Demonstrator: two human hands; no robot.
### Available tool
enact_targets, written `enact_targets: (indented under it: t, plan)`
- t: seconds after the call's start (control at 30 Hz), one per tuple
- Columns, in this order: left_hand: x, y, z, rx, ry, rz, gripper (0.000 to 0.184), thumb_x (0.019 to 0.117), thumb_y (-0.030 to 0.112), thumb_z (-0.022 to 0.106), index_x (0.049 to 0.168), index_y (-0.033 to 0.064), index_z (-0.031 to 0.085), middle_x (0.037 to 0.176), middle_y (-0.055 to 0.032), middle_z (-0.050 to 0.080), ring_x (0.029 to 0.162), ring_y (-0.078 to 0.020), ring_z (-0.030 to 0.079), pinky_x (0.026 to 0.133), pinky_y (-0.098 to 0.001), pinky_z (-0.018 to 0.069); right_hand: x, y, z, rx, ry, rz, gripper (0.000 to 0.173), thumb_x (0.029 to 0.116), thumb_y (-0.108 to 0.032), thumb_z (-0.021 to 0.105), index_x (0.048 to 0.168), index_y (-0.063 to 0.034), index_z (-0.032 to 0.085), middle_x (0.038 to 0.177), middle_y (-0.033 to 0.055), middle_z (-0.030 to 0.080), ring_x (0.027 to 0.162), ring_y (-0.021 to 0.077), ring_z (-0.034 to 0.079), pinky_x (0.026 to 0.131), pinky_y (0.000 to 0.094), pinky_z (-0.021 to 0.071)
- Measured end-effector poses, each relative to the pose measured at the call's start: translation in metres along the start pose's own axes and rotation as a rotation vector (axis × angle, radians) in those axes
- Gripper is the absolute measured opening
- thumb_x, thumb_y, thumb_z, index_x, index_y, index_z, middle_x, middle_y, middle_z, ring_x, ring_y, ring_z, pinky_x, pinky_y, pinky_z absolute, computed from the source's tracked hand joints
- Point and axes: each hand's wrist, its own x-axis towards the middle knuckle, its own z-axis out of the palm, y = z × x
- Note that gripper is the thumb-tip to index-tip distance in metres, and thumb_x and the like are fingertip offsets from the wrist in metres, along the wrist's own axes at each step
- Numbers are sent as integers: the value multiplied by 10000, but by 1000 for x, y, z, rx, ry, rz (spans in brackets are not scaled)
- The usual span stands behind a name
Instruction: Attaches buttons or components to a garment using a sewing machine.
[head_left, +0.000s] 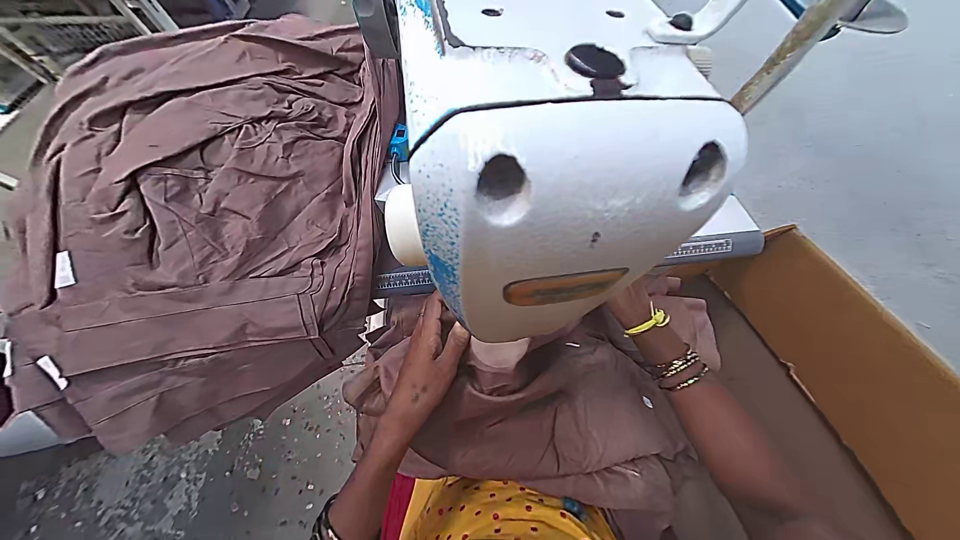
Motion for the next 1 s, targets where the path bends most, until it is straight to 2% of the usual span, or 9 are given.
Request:
enact_targets:
  t: [0.17,0.27,0.57,0.6,0.67,0.73,0.83,0.9,1.0]
  plan:
    - [0,-1,7,-76,60,-10,553,1012,308,508,1435,-45,459,1245,-102,614,1091,-56,598,957,-233,489,9,17,13,57,70,4,219,970,-149,673,1122,-12,749,1093,270,679,1005,429,685,773,490,573]
    - [1,-1,7,-83,63,-11,538,1013,316,520,1407,-47,467,1213,-81,608,1060,-41,591,945,-222,484,11,17,13,27,86,-63,216,983,-112,644,1136,-9,758,1013,268,674,921,426,681,684,464,566]
    - [8,-7,9,-132,65,17,585,998,322,536,1427,-58,419,1196,-82,604,1026,-40,604,915,-212,503,13,29,18,18,63,-61,215,978,-168,656,1115,-41,762,1054,237,680,968,397,686,688,458,565]
    - [7,-6,9,-84,79,24,535,998,342,534,1362,-46,485,1117,-64,615,977,-49,598,889,-234,502,14,29,16,31,61,-58,198,966,-158,671,1083,-22,757,1058,245,683,987,403,690,715,470,573]
    - [-5,1,5,90,114,128,345,995,345,550,1005,13,644,793,-7,607,715,-45,573,674,-246,483,14,30,13,97,38,-28,182,944,-153,706,1034,1,745,1058,244,687,1018,398,687,804,487,570]
    - [-32,14,-5,145,-18,362,371,996,328,584,745,57,621,569,-8,512,508,-74,500,483,-252,416,15,21,1,192,24,28,202,944,-168,715,1014,20,743,1005,229,684,950,372,680,827,492,553]
    - [-65,14,-13,152,-265,498,402,1039,418,560,781,110,592,557,1,476,480,-82,458,447,-242,372,-6,-30,-25,282,129,-102,202,939,-177,681,913,14,740,899,177,727,855,290,717,770,439,579]
    - [-66,3,-11,198,-234,445,402,1029,458,563,865,111,682,605,5,573,514,-68,523,483,-239,443,-21,-66,-27,272,241,-373,188,976,-229,641,881,-75,693,827,95,708,806,203,698,732,327,576]
    - [-58,7,-3,221,-189,429,341,1032,415,563,965,130,737,719,16,676,608,-44,606,572,-226,506,-14,-97,-31,157,226,-544,214,980,-188,620,828,-88,731,811,84,751,778,239,722,695,349,564]
